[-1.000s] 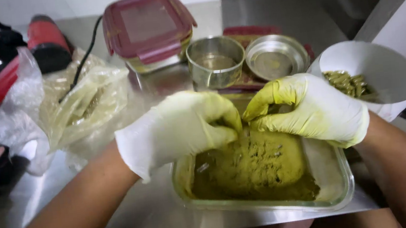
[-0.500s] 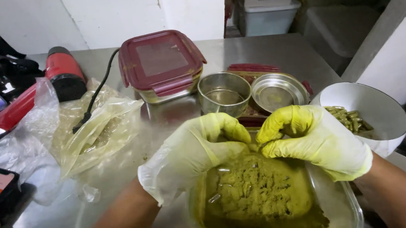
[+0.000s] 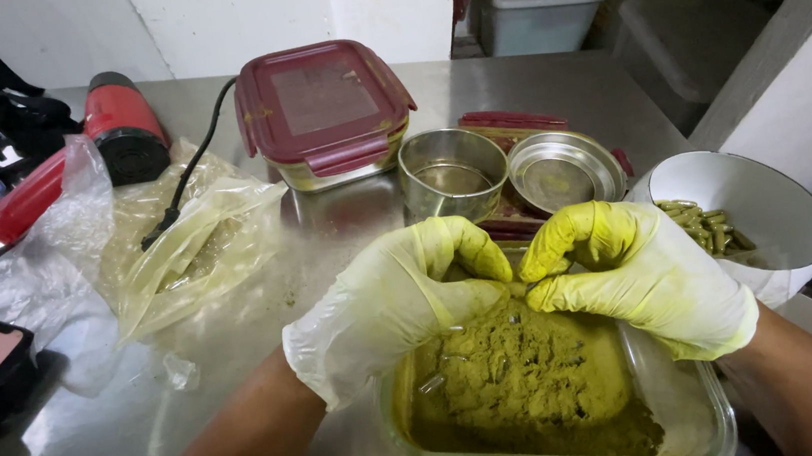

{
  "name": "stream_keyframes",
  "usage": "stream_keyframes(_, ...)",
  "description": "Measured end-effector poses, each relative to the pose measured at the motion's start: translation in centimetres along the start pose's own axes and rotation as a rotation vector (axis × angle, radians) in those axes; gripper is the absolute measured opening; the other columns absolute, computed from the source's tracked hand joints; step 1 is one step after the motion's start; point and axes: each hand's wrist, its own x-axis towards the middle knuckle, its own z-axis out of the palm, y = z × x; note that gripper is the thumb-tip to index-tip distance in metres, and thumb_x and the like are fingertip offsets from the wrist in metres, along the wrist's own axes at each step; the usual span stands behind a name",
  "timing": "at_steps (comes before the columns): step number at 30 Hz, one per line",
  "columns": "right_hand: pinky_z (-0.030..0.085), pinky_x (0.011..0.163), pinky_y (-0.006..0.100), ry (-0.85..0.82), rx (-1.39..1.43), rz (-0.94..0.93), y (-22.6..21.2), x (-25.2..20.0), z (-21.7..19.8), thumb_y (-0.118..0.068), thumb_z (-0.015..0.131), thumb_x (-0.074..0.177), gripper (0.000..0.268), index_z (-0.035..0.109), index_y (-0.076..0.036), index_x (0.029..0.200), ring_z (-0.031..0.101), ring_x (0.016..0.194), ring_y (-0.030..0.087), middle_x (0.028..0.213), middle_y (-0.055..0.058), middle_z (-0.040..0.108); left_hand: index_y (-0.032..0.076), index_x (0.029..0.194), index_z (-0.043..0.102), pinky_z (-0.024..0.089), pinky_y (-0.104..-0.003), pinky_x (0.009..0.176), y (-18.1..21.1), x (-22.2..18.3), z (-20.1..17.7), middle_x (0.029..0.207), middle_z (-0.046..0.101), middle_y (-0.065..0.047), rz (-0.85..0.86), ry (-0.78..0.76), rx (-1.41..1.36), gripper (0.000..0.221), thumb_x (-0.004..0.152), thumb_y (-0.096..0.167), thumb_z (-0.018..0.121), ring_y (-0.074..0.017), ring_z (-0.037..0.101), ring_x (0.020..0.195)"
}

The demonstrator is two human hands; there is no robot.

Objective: Processing green tea powder and capsules on a stainless steel workbench

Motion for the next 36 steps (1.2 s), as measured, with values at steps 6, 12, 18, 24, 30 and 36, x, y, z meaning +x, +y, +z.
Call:
stream_keyframes(6, 0.061, 0.071, 0.03, -0.008, -0.035, -0.025, 0.1, -0.2, 0.1, 0.01, 0.087, 0.071, 0.018, 0.079, 0.003, 0.085, 0.072, 0.075, 0.017, 0.082, 0.011, 0.08, 0.01, 0.091, 0.071, 0.055, -0.021, 0.065, -0.8, 0.5, 0.2, 0.086, 0.073, 0.001, 0.14, 0.001, 0.093, 0.011, 0.084, 0.002, 0.076, -0.007, 0.065, 0.075)
stream_keyframes(12, 0.06, 0.064, 0.03, -0.001, -0.027, -0.009, 0.3, -0.3, 0.1, 0.012, 0.088, 0.07, 0.018, 0.079, 0.004, 0.084, 0.07, 0.069, 0.016, 0.078, 0.012, 0.08, 0.012, 0.091, 0.071, 0.051, -0.021, 0.066, -0.6, 0.2, 0.2, 0.084, 0.07, 0.004, 0.149, 0.032, 0.158, 0.01, 0.085, 0.005, 0.075, -0.006, 0.062, 0.074)
stream_keyframes(18, 0.057, 0.061, 0.029, -0.018, -0.044, -0.041, 0.7, -0.3, -0.1, 0.01, 0.088, 0.071, 0.017, 0.079, 0.003, 0.083, 0.068, 0.067, 0.015, 0.076, 0.011, 0.079, 0.013, 0.087, 0.073, 0.05, -0.021, 0.063, 0.9, -0.6, 1.0, 0.08, 0.071, 0.004, 0.004, 0.091, 0.14, 0.01, 0.08, 0.007, 0.078, -0.0057, 0.061, 0.071)
stream_keyframes(24, 0.059, 0.062, 0.03, -0.047, 0.039, -0.059, 0.9, -0.4, -0.3, 0.012, 0.086, 0.071, 0.018, 0.076, 0.002, 0.082, 0.07, 0.068, 0.017, 0.078, 0.012, 0.078, 0.009, 0.089, 0.076, 0.045, -0.02, 0.055, 1.2, -1.1, 1.4, 0.076, 0.068, 0.001, -0.059, 0.131, 0.009, 0.01, 0.084, 0.001, 0.074, -0.0065, 0.054, 0.062)
stream_keyframes(30, 0.06, 0.057, 0.032, -0.024, 0.052, -0.027, 0.9, -0.4, -0.3, 0.014, 0.087, 0.067, 0.02, 0.077, 0.005, 0.082, 0.073, 0.066, 0.023, 0.078, 0.016, 0.079, 0.01, 0.093, 0.078, 0.048, -0.02, 0.064, 1.0, -1.2, 1.4, 0.082, 0.073, 0.002, -0.005, 0.133, -0.03, 0.012, 0.086, 0.001, 0.075, -0.0061, 0.057, 0.07)
stream_keyframes(36, 0.06, 0.059, 0.032, -0.002, 0.059, -0.04, 0.9, -0.6, -0.1, 0.014, 0.086, 0.068, 0.019, 0.078, 0.005, 0.083, 0.073, 0.066, 0.021, 0.077, 0.017, 0.081, 0.013, 0.09, 0.077, 0.044, -0.02, 0.059, 0.7, -1.1, 1.5, 0.075, 0.069, 0.005, 0.033, 0.159, 0.031, 0.01, 0.085, 0.004, 0.077, -0.0046, 0.053, 0.065)
